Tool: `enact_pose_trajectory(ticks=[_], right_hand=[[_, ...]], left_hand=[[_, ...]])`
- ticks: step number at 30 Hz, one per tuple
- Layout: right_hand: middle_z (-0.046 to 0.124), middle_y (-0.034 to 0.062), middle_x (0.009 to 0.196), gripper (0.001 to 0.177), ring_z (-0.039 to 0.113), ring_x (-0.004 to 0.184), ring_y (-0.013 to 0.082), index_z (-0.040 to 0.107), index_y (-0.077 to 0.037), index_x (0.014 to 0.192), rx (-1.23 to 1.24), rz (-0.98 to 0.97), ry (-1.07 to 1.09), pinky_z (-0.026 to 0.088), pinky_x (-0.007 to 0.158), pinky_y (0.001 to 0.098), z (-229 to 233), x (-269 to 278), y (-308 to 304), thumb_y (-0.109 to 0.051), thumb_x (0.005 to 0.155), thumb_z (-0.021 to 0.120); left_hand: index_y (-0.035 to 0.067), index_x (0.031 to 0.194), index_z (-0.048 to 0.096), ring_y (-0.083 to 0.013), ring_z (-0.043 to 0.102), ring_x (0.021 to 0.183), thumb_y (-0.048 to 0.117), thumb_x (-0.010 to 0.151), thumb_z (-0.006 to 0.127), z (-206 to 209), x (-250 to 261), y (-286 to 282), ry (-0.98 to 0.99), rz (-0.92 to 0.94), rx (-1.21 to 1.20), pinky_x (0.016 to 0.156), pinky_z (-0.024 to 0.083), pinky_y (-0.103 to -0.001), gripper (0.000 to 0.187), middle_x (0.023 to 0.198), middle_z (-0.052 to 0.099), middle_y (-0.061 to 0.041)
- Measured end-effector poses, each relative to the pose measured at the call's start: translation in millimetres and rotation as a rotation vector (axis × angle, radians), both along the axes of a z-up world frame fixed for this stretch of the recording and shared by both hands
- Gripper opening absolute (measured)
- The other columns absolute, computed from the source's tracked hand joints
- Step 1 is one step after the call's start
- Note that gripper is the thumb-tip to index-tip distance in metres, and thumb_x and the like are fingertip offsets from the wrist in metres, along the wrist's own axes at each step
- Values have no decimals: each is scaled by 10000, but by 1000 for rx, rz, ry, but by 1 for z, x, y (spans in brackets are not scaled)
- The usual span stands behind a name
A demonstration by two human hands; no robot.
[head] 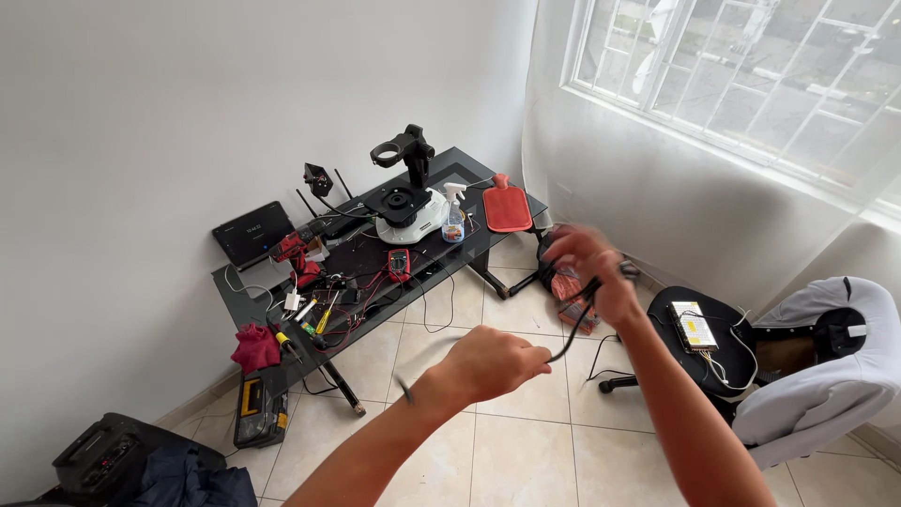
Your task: The person organizes and inspects various electronic components, including a power supply and cables.
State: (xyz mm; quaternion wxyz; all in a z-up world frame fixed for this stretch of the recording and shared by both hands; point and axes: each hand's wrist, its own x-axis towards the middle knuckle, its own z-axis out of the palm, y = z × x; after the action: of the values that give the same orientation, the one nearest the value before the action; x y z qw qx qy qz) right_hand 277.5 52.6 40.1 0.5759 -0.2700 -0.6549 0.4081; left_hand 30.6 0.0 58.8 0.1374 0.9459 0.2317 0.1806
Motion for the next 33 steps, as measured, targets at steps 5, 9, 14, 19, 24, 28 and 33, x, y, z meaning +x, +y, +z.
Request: enact_pose_trajectory(ticks=[5, 9, 14, 19, 24, 28, 33], right_hand=[[716, 152, 1086, 1073, 680, 1057, 236, 701, 14, 1161, -60, 301, -389, 525, 968, 402, -40, -15, -12, -913, 898, 230], [656, 113, 775, 856, 617, 680, 177, 637, 19, 852, -340, 794, -124, 483, 607, 305, -20, -31, -43, -808, 929, 432], [483, 9, 520, 588, 401, 439, 108, 577, -29, 638, -400, 1299, 45, 276, 448, 293, 21, -54, -62, -450, 1048, 610], [426, -11, 490, 459, 390, 389, 152, 553, -48, 611, -264, 1716, 262, 268, 425, 331, 47, -69, -58, -301, 993, 574], [428, 0, 499, 427, 384, 397, 156, 546, -46, 622, -197, 1654, 251, 268, 430, 340, 47, -60, -57, -270, 984, 578], [451, 29, 513, 395, 405, 407, 181, 573, -10, 668, -200, 1692, 265, 281, 436, 354, 65, -61, -61, -247, 985, 563], [490, -41, 529, 306, 463, 451, 129, 612, -22, 761, -229, 1557, 277, 353, 479, 294, 57, -64, -54, -179, 1016, 550]], left_hand=[[129, 835, 632, -255, 706, 681, 333, 975, 670, 32, 1, 23, -97, -152, 246, 544, 531, -422, 250, 740, 675, -46], [139, 882, 722, -213, 705, 708, 337, 946, 697, 59, -6, 45, -212, -122, 63, 603, 535, -358, 209, 800, 727, -19], [76, 973, 742, -147, 702, 726, 319, 961, 721, 9, 15, 62, -447, -248, -283, 661, 540, -297, 244, 875, 750, -21], [6, 1017, 700, -51, 539, 833, 344, 1126, 602, -72, 37, 52, -651, -300, -820, 721, 495, -258, 369, 867, 647, 31], [15, 1098, 682, -35, 446, 620, 358, 1132, 525, -43, 27, 22, -654, -147, -1287, 526, 377, -202, 379, 719, 537, 56], [6, 1211, 648, 15, 552, 905, 321, 1080, 521, -17, 23, 12, -620, -164, -965, 782, 491, -185, 364, 970, 672, 59], [16, 1156, 659, 6, 482, 822, 332, 1123, 501, -25, 12, 20, -629, -168, -1029, 696, 449, -199, 354, 906, 605, 61]])
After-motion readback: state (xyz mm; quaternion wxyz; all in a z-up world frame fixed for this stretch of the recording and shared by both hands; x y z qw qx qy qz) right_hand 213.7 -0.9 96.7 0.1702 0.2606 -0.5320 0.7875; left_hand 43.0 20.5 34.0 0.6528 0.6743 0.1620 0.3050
